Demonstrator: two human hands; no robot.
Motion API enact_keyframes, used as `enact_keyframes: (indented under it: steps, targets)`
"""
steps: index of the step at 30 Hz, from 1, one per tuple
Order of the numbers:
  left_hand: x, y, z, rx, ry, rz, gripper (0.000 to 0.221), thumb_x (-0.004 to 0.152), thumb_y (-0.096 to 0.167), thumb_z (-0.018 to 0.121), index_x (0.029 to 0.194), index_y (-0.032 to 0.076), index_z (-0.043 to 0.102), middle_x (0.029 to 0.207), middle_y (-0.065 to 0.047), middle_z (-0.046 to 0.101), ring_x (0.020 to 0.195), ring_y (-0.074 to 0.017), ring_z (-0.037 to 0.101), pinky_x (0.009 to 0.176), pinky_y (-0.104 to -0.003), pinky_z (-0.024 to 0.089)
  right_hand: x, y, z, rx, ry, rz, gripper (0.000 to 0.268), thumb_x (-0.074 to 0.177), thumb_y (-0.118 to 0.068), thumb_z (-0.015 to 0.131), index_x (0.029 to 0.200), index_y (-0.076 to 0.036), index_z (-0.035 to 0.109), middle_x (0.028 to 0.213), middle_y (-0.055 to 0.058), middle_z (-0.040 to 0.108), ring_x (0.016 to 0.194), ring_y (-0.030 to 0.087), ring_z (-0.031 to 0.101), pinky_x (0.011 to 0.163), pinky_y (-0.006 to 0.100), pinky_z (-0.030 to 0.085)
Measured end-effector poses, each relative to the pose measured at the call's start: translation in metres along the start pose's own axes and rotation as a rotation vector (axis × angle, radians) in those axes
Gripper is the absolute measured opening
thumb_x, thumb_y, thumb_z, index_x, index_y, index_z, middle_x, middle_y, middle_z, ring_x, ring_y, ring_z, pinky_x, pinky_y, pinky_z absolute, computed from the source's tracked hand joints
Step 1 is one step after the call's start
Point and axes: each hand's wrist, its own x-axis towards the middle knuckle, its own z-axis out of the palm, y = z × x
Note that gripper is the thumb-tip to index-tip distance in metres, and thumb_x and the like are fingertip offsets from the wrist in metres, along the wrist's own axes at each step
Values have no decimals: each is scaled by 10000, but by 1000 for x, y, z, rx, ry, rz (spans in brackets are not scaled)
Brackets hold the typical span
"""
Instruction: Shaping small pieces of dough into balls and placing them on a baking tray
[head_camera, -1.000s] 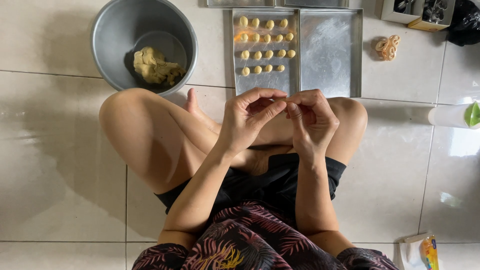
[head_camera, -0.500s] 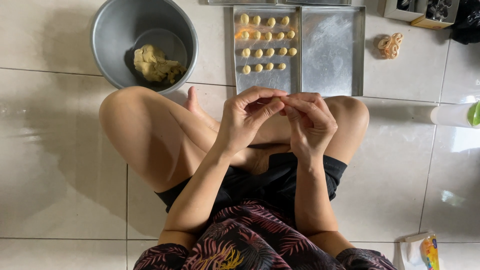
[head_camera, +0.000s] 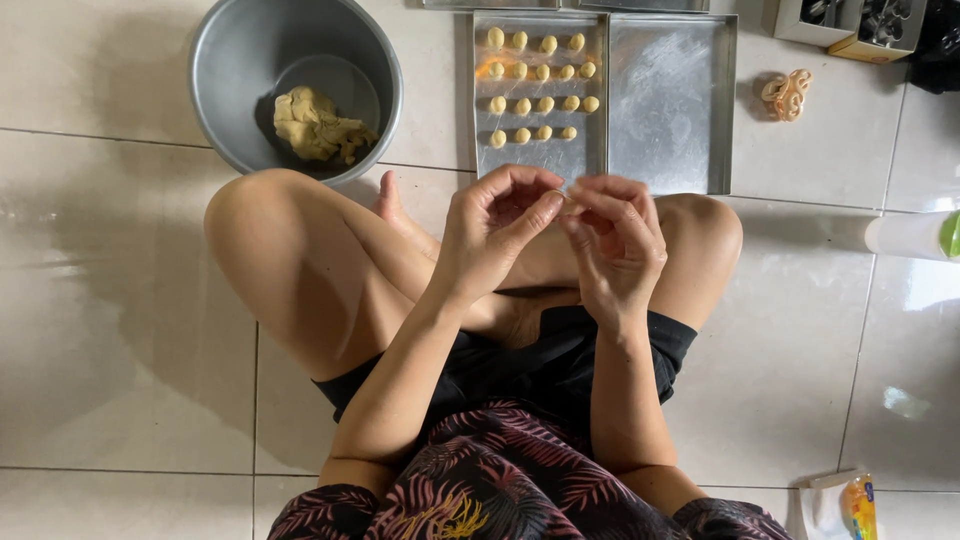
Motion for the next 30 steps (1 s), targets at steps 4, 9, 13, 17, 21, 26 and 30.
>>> enact_keyframes:
  steps: [4, 9, 13, 17, 21, 26, 30]
  targets:
    - [-2, 13, 1, -22, -44, -21, 271, 1039, 184, 840, 1253, 44, 751, 985, -125, 782, 886, -182, 818, 837, -307, 699, -2, 12, -10, -85, -34, -63, 271, 942, 113, 890, 1201, 95, 815, 1115, 239, 689, 960, 244, 694, 846, 389, 651]
    - [-6, 20, 8, 44, -129, 19, 241, 1037, 188, 854, 1253, 95, 798, 1133, -108, 766, 989, -163, 796, 878, -306, 683, -7, 24, -17, 8, 51, -34, 83, 967, 75, 888, 997, 114, 821, 921, 222, 737, 808, 228, 684, 741, 347, 618]
    - [-4, 6, 7, 1, -93, 12, 150, 1022, 103, 851, 1155, 41, 819, 1022, -134, 791, 937, -170, 811, 848, -296, 681, -11, 26, -12, 9, 79, -49, 71, 1007, 67, 844, 991, 117, 798, 924, 230, 706, 811, 240, 655, 746, 355, 605]
    - [-4, -5, 12, -142, -46, -43, 156, 990, 82, 872, 1106, -3, 812, 933, -116, 781, 879, -161, 805, 835, -299, 707, -14, 25, -7, 84, 128, -11, 57, 1047, 88, 777, 1002, 120, 765, 937, 227, 694, 827, 221, 670, 744, 359, 623]
    - [1, -15, 10, -240, 6, -111, 125, 979, 74, 866, 1057, -6, 812, 900, -125, 767, 844, -177, 814, 807, -317, 729, -16, 29, -9, 206, 112, 58, 64, 1017, 75, 805, 996, 123, 768, 943, 227, 699, 813, 206, 702, 763, 361, 646]
    - [-1, 3, 1, -115, -83, -80, 177, 985, 108, 877, 1114, 10, 807, 932, -115, 768, 896, -153, 793, 836, -294, 699, -11, 17, -20, 12, 4, 41, 193, 904, 127, 914, 1073, 128, 821, 942, 219, 727, 836, 202, 720, 794, 349, 656]
    - [-1, 11, -6, 4, -142, -72, 227, 937, 89, 921, 1125, 30, 809, 962, -79, 761, 942, -125, 763, 861, -264, 673, -5, 6, -18, -90, -27, -7, 150, 898, 202, 907, 979, 123, 810, 849, 206, 725, 743, 220, 675, 729, 353, 660]
